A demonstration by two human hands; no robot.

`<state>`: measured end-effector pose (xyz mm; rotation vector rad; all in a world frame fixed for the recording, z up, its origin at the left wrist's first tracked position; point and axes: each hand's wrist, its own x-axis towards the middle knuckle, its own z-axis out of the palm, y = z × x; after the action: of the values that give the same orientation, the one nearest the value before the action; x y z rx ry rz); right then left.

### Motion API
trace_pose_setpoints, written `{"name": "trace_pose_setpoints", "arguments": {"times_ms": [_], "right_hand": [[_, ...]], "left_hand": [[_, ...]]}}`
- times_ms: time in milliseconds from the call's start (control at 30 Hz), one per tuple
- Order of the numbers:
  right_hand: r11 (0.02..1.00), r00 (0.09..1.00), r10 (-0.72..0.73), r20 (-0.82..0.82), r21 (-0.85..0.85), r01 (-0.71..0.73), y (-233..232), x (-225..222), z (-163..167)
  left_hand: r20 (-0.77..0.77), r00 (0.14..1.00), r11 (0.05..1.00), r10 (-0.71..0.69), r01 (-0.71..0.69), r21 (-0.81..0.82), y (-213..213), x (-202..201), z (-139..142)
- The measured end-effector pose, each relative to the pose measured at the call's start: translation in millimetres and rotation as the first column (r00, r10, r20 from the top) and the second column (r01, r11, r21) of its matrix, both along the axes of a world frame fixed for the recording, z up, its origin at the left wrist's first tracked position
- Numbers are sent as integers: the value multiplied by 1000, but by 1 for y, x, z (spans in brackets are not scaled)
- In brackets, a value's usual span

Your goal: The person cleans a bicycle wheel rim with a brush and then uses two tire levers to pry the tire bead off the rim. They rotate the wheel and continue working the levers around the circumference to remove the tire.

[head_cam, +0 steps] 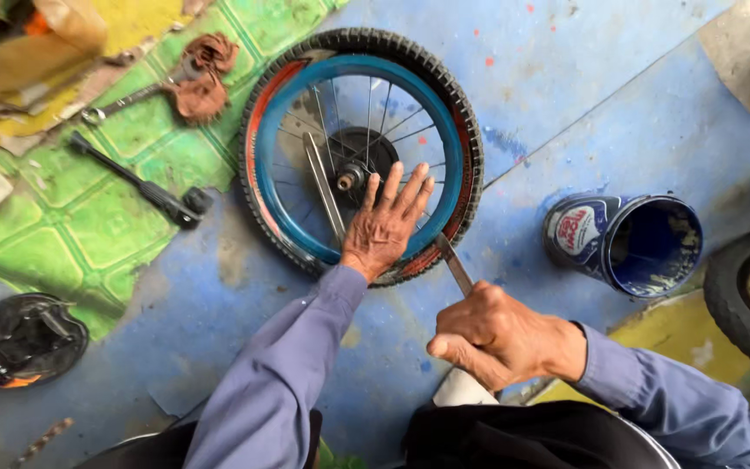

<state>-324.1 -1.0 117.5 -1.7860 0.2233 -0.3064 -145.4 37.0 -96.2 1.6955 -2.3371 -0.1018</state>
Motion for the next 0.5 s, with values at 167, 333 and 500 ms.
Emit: {"name": "trace_pose_setpoints", "arguments": {"times_ms": [167,333,500], "right_hand": [[988,988,-146,-53,-56,144,16,11,-15],[964,945,-265,-192,-59,258,23,38,-23],[963,931,-271,-245,-55,266,20,70,-22]], "left_hand": [[92,996,996,12,-19,82,10,-4,-11],[54,998,997,21,-25,77,8,-6,-16],[19,999,995,50,-51,86,10,-6,-20]]}}
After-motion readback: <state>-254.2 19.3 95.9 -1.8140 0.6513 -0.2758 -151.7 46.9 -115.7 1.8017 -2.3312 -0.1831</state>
